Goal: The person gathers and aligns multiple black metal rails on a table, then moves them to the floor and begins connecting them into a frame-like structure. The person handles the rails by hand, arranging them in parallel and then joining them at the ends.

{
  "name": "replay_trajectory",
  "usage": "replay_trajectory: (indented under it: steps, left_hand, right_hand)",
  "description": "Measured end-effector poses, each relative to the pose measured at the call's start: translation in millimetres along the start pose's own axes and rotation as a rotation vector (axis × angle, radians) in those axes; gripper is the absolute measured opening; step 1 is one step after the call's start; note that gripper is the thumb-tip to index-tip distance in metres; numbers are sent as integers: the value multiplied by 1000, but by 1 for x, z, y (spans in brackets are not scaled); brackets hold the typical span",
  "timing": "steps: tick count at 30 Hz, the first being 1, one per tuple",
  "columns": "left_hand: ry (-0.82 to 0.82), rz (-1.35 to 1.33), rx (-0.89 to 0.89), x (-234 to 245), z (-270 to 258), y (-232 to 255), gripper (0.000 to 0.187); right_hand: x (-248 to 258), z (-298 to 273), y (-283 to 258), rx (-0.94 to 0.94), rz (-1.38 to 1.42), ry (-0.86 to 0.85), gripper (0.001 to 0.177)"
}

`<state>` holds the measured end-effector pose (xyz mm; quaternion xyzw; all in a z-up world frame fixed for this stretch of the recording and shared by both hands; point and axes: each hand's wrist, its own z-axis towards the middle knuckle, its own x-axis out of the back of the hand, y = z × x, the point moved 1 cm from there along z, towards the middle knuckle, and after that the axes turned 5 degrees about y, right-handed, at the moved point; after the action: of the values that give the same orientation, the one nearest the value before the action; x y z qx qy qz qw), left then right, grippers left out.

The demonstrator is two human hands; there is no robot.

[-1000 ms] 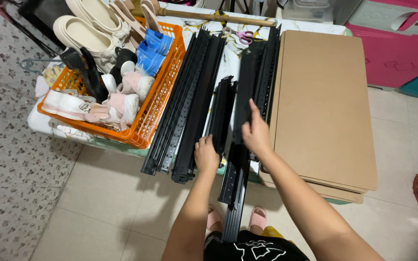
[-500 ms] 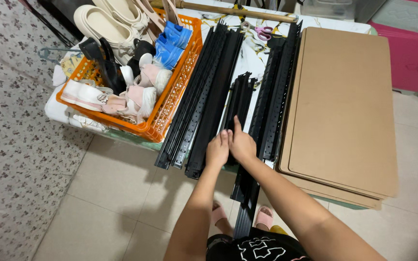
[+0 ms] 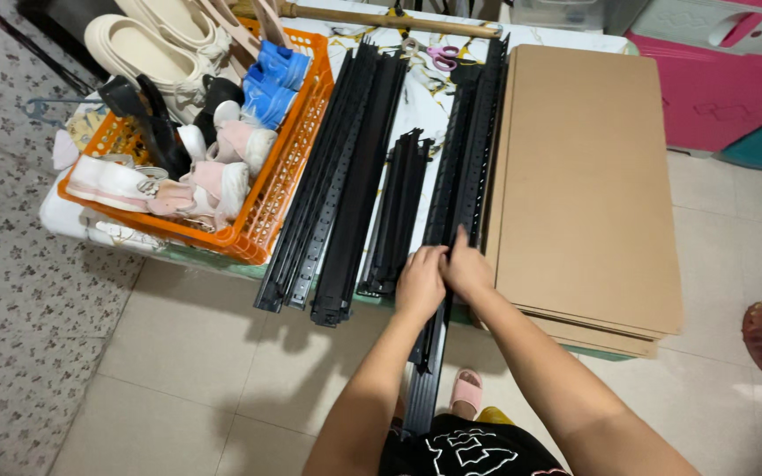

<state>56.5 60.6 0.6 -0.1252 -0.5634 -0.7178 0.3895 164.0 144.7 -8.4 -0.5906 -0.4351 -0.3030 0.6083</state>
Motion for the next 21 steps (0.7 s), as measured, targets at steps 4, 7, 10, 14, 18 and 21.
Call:
replay_trajectory:
  steps: [4,7,10,14,18,21]
  left_hand:
    - [-100,183,142,-18,-21,-5,63]
    - [-125,217,150,-28,-33,-9,68]
    - [-71,207,105,-37,-33,-12,67]
    - [-66,122,159,-44,-28,-18,63]
    - [-33,34,325,-51,-22,-19,61]
    - [-68,39,401,-49,-20,-17,62]
  right_hand:
    - [-16,7,22,-23,25,-50,76]
    - [-23,13,33,-3,58,-41,77]
    - [-30,10,42,-10,62,7,67]
    - [-33,4,51,-9,203,152,54]
    - [-32,4,69,101,390,252,46]
    - [-34,6,71,70,420,230,46]
